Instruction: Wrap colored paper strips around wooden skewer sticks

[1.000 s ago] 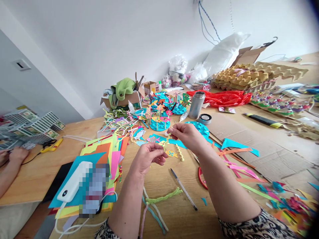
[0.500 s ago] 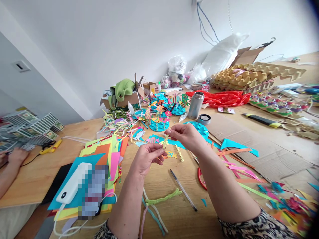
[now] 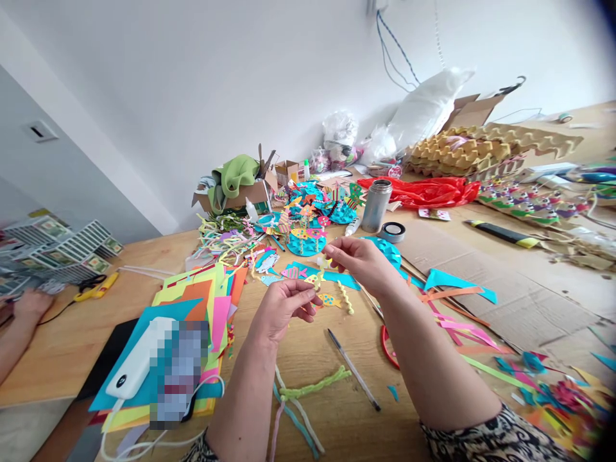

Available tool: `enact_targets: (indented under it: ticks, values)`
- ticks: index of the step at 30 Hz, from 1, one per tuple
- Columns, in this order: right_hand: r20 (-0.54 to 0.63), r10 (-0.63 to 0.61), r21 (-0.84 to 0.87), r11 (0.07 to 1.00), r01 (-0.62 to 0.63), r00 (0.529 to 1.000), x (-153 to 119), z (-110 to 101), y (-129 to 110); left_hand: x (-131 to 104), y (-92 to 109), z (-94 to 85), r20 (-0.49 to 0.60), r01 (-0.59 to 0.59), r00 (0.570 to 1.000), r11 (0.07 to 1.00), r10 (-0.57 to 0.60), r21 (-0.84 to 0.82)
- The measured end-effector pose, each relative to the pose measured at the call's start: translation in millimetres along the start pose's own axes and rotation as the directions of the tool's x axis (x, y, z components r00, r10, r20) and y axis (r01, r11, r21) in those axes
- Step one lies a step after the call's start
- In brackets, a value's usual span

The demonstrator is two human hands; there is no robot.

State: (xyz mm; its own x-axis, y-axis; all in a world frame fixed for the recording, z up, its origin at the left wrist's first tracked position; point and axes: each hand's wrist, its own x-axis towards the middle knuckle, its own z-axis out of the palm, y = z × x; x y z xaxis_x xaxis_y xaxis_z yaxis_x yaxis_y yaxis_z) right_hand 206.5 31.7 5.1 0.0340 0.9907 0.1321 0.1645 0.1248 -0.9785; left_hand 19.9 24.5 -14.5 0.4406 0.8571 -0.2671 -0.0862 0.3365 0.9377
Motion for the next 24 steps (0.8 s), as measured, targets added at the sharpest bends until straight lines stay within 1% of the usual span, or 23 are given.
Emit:
enact_targets:
  ticks: [8,11,14,17,19,24]
  values:
    - [0.052,0.025,0.095,0.995,-0.029,0.998,0.3,0.8,0.9,0.7,-2.0,-0.9,-0.001,-0.004,1.000,0.999,0.004,0.050]
    - [0.089,0.045,0.199,0.978,-0.062,0.995,0.6,1.1,2.2,0.7,-2.8,-1.4,0.007,-0.010,1.000,0.998,0.010,0.067]
    - [0.143,0.080,0.325,0.938,-0.123,0.986,1.2,0.7,3.8,0.0,-2.4,-1.8,0.022,-0.016,1.000,0.997,0.014,0.071]
    - [0.173,0.109,0.382,0.909,-0.168,0.979,1.6,0.0,4.8,-0.9,-1.9,-2.2,0.030,-0.019,0.999,0.997,0.017,0.069]
    - [0.160,0.114,0.369,0.914,-0.166,0.981,1.7,-0.3,4.9,-1.5,-1.8,-2.3,0.022,-0.025,0.999,0.998,0.024,0.059]
    - [0.056,0.125,0.321,0.937,-0.136,0.991,2.5,-0.9,4.3,-0.6,-1.2,-3.4,-0.033,-0.052,0.998,0.998,0.051,-0.026]
